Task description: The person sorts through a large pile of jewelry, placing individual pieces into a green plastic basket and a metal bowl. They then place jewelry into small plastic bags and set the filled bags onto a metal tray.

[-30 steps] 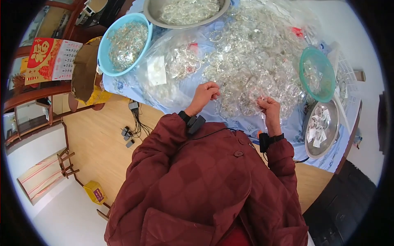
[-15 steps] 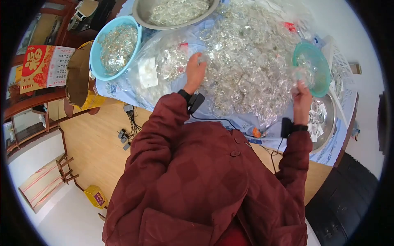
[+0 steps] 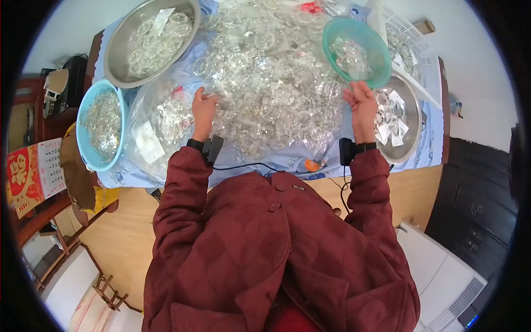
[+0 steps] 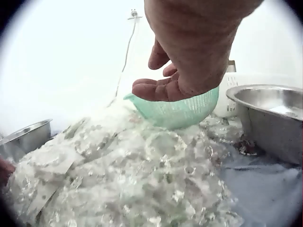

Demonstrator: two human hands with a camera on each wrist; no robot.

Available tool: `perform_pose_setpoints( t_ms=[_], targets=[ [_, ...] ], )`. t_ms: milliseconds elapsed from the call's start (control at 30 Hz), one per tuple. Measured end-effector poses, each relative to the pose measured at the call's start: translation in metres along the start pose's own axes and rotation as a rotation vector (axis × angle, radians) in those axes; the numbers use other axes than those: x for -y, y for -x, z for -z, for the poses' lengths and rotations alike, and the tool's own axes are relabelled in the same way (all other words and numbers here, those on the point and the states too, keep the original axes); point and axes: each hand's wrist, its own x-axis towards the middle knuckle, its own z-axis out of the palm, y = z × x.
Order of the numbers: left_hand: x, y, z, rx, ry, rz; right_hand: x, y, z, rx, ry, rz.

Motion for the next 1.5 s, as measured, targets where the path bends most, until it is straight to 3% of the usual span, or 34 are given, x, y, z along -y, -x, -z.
perform_pose_setpoints(
  t_ms=[100, 267, 367, 533, 633, 733, 867, 1000, 1133, 1433, 1500],
  targets=[
    [-0.007, 0.002, -0.005, 0.056, 0.109, 0.127, -0.009, 0.025, 0.002, 0.096, 0.007, -0.053],
    [-0.015, 0.009, -0.012, 0.201, 0.326, 0.118, -0.023, 0.051, -0.016, 0.139, 0.096, -0.219],
    [-0.060, 0.035, -0.021, 0.268, 0.347, -0.025, -0.034, 0.064, -0.037, 0.217, 0.117, -0.301],
    [-0.096, 0.052, -0.030, 0.332, 0.439, -0.052, -0.023, 0.074, -0.086, 0.382, 0.141, -0.292],
    [-0.101, 0.058, -0.037, 0.388, 0.552, 0.009, -0.021, 0.078, -0.105, 0.418, 0.126, -0.282],
    [-0.101, 0.060, -0.045, 0.453, 0.639, 0.031, -0.022, 0.078, -0.113, 0.515, -0.061, -0.421],
    [-0.098, 0.065, -0.055, 0.492, 0.641, 0.044, -0.026, 0.077, -0.111, 0.569, -0.066, -0.504],
    [-0.096, 0.068, -0.061, 0.490, 0.631, 0.112, -0.034, 0.076, -0.109, 0.480, 0.103, -0.389],
    [-0.089, 0.064, -0.063, 0.472, 0.604, 0.121, -0.034, 0.076, -0.109, 0.355, 0.079, -0.356],
    [-0.075, 0.051, -0.065, 0.355, 0.614, 0.146, -0.032, 0.058, -0.095, 0.314, 0.094, -0.339],
    [-0.063, 0.044, -0.071, 0.198, 0.276, -0.296, -0.027, 0.061, -0.098, 0.317, 0.080, -0.317]
  ],
)
